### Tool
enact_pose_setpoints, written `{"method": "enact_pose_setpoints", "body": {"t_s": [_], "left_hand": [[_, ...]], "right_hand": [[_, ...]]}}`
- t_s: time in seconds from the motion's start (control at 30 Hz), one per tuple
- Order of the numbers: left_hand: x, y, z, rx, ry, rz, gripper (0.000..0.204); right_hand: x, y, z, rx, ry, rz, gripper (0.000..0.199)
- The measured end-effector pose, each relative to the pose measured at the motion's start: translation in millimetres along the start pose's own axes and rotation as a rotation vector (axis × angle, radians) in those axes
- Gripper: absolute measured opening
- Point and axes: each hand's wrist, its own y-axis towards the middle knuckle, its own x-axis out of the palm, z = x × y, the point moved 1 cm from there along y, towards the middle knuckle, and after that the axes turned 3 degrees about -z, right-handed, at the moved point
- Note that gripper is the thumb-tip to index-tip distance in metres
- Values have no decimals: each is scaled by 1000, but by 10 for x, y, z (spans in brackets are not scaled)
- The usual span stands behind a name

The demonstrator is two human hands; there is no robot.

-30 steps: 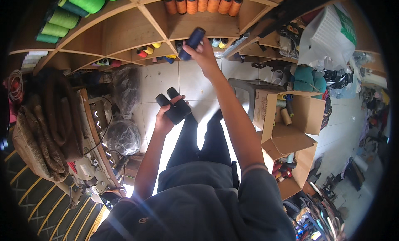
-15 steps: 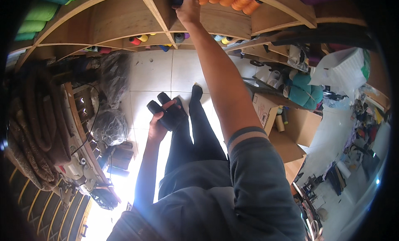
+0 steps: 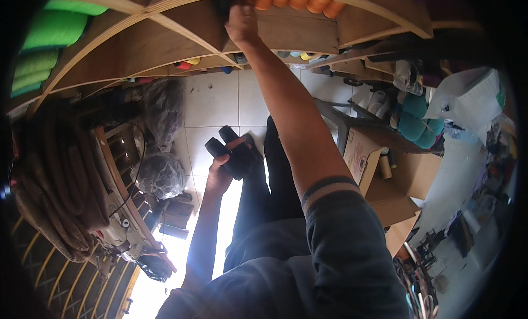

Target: The person sorts colorful thread spools from cardboard boxes and places them onto a wooden shelf. They pick up spools of various colors, including yellow, orange, and black, and arrange them in rows on the shelf compartments.

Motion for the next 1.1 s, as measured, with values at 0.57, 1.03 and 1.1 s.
{"method": "enact_pose_setpoints", "body": {"t_s": [0.57, 1.03, 1.1], "left_hand": [[276, 461, 617, 109, 263, -212, 68], [431, 1012, 921, 326, 722, 28, 31], [455, 983, 913, 307, 676, 110, 32]], "right_hand": [[-1283, -763, -240, 712, 909, -1230, 31], [-1726, -885, -188, 476, 964, -889, 58], [-1543, -710, -40, 478, 769, -690, 53]]}}
